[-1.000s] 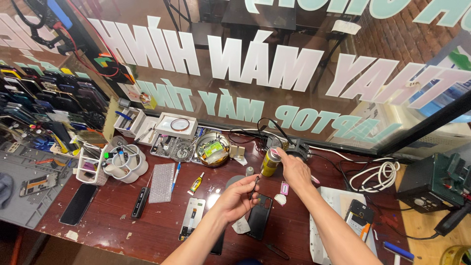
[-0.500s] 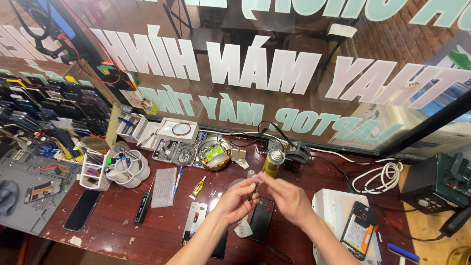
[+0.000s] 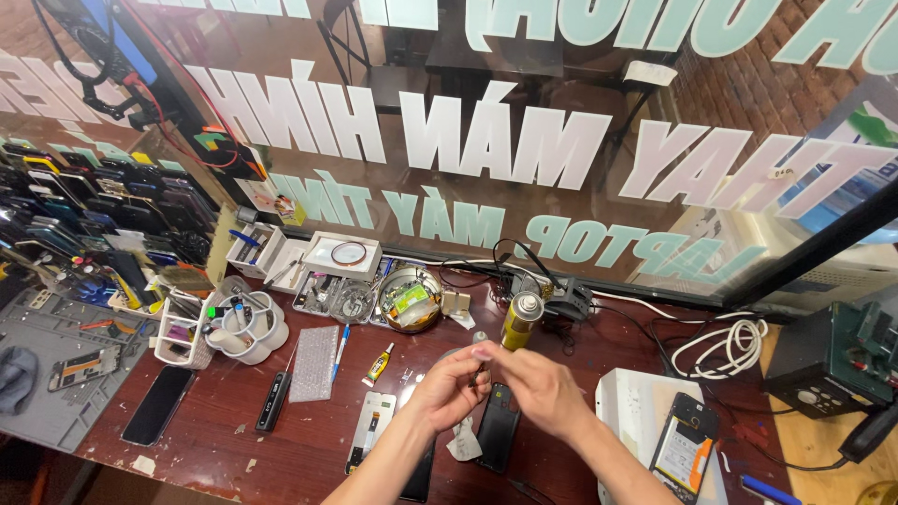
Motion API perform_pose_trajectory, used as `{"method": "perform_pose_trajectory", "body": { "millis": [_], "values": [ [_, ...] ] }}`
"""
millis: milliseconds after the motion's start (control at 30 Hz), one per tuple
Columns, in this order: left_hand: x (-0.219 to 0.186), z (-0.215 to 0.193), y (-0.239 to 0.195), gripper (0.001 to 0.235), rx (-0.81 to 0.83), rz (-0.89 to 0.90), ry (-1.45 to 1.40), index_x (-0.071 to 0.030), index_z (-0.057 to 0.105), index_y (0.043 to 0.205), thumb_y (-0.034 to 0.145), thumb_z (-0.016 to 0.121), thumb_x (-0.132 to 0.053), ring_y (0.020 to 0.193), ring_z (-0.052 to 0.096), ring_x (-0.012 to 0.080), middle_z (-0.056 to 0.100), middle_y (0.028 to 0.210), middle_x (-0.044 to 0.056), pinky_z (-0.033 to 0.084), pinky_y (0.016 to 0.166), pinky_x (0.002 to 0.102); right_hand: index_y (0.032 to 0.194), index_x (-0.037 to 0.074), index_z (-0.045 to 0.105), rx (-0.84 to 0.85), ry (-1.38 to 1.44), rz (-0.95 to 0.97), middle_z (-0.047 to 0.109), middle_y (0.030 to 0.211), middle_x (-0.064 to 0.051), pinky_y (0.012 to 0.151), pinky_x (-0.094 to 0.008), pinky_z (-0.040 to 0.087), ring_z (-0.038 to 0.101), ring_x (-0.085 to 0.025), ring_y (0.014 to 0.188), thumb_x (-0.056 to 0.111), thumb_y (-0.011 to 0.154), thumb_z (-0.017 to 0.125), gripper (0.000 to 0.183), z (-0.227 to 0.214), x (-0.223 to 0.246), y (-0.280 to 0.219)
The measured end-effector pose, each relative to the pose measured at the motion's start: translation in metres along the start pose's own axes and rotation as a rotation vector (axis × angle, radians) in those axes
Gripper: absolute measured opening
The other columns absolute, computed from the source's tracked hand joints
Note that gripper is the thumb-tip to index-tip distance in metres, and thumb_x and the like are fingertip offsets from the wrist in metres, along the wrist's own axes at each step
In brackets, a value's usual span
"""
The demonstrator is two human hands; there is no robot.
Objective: The person is repairing a smartphone by manipulating its internal components. They use a small tool to adjust parts on the motherboard and connect a cable to the device.
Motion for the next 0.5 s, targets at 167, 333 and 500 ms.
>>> {"method": "perform_pose_trajectory", "body": {
  "millis": [167, 333, 500],
  "values": [
    [0.001, -0.004, 0.003, 0.031, -0.042, 0.014, -0.015, -0.003, 0.063, 0.129, 0.098, 0.063, -0.004, 0.072, 0.059, 0.0133, 0.061, 0.087, 0.004, 0.052, 0.067, 0.028, 0.143, 0.031, 0.059, -0.071, -0.166, 0.088, 0.066, 0.079, -0.005, 0.066, -0.040, 0.057, 0.067, -0.022, 0.073, 0.009, 0.093, 0.061, 0.054, 0.000, -0.015, 0.004],
    [0.001, -0.012, 0.007, 0.034, -0.122, 0.010, -0.003, -0.002, 0.061, 0.130, 0.096, 0.059, -0.003, 0.072, 0.058, 0.0133, 0.063, 0.091, 0.005, 0.051, 0.066, 0.028, 0.144, 0.026, 0.059, -0.074, -0.162, -0.036, 0.066, 0.080, -0.005, 0.069, -0.040, 0.057, 0.067, -0.023, 0.075, 0.003, 0.090, 0.061, 0.059, 0.011, -0.016, -0.003],
    [0.001, -0.015, 0.010, 0.033, -0.073, 0.015, -0.028, 0.000, 0.061, 0.130, 0.097, 0.061, -0.003, 0.071, 0.056, 0.0135, 0.062, 0.090, 0.005, 0.051, 0.065, 0.028, 0.144, 0.028, 0.061, -0.086, -0.033, -0.056, 0.068, 0.083, -0.008, 0.073, -0.041, 0.058, 0.070, -0.025, 0.079, 0.004, 0.091, 0.058, 0.058, 0.017, -0.026, -0.003]
  ]
}}
Point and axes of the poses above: each hand's wrist, its own y-axis towards the middle knuckle, its own z-axis out of the palm, x = y × z, the point moved 9 cm from there along y, towards the middle knuckle
